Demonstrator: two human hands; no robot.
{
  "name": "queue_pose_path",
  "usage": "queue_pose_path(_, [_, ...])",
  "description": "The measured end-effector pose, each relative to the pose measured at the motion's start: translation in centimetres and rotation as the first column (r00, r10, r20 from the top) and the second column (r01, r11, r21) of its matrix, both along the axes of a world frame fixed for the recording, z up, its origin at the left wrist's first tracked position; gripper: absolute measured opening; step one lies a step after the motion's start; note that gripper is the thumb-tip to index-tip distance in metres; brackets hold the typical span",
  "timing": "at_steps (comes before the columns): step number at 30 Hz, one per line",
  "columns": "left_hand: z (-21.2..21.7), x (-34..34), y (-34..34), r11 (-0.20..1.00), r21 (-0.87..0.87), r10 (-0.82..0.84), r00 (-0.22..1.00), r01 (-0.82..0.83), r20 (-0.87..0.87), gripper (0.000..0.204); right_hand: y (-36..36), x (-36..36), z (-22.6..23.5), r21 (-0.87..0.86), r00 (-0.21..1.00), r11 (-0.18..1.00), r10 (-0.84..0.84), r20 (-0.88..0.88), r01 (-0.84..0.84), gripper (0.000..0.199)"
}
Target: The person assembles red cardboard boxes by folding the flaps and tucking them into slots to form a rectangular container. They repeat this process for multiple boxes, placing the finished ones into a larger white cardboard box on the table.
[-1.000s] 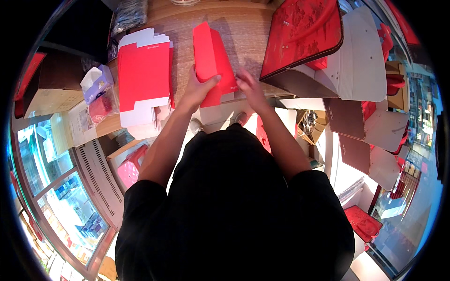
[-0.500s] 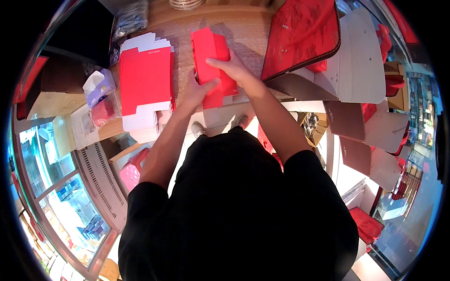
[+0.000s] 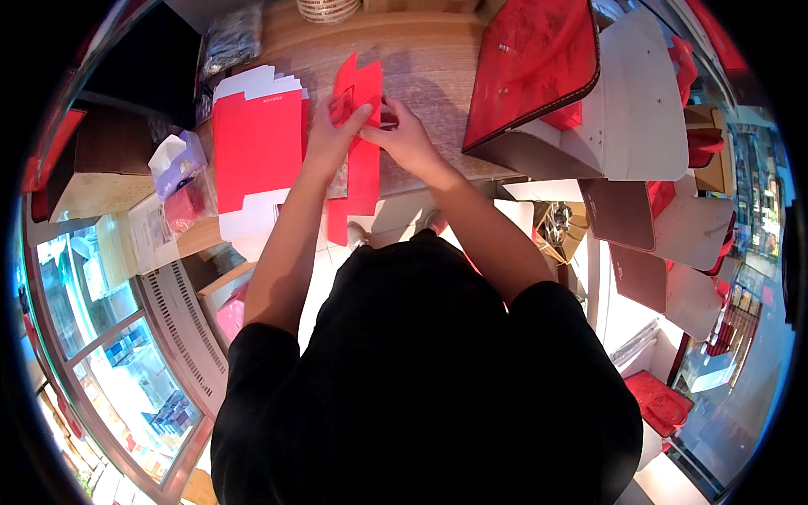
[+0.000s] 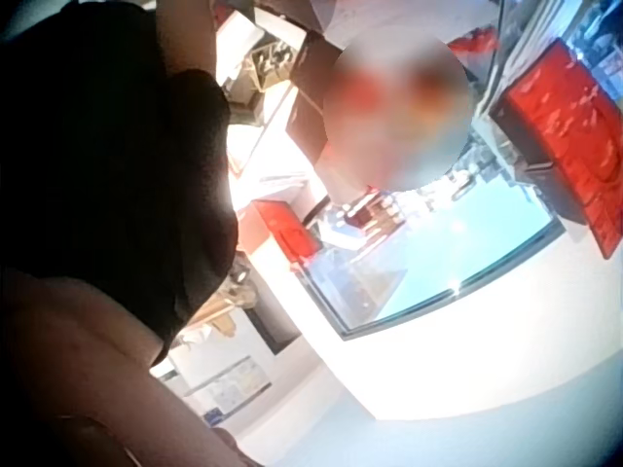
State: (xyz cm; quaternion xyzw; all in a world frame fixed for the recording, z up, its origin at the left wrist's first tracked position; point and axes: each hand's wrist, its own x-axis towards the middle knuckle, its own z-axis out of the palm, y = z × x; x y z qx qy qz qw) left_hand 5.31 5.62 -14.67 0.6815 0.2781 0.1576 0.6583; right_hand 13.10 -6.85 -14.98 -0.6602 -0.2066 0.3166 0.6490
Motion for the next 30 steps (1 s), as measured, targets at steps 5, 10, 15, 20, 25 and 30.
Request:
queue_pose_path(5, [0.1, -1.5, 0.0, 0.969, -0.248, -0.028, 0.988, -0.01, -0.151, 0.074, -0.6, -1.2, -1.7, 0.16, 0.993, 0.987, -0.001, -0.12, 0.021, 0.05])
queue_pose_path(10, [3.2, -2.4, -2.0, 0.897, -0.438, -0.081, 0.997, 0.066, -0.017, 0.059, -0.7, -2.2, 2.0, 0.226, 0.996, 0.974, 0.037, -0.081, -0.018, 0.048])
queue_pose_path(15, [2.3, -2.2, -1.8, 0.838, -0.543, -0.052, 0.999, 0.05, 0.011, 0.047, -0.3, -2.0, 2.4, 0.22, 0.982, 0.971, 0.128, -0.138, -0.096, 0.054])
queue_pose_path(20, [1.5, -3.0, -1.3, 0.825, -0.564, -0.051, 0.999, 0.041, -0.001, 0.062, -0.3, -2.5, 4.3, 0.107, 0.958, 0.978, 0.197, -0.207, -0.178, 0.084])
queue_pose_path(25, [1.3, -3.1, -1.6, 0.855, -0.519, -0.046, 0.997, 0.004, -0.068, 0.079, -0.7, -1.7, 2.6, -0.021, 0.971, 0.985, 0.168, -0.173, -0.174, 0.082])
queue_pose_path(30, [-0.7, -2.1, -0.4, 0.887, -0.461, -0.052, 0.997, 0.017, -0.064, 0.084, -0.8, -1.3, 2.1, -0.014, 0.973, 0.975, 0.218, -0.071, -0.22, 0.079])
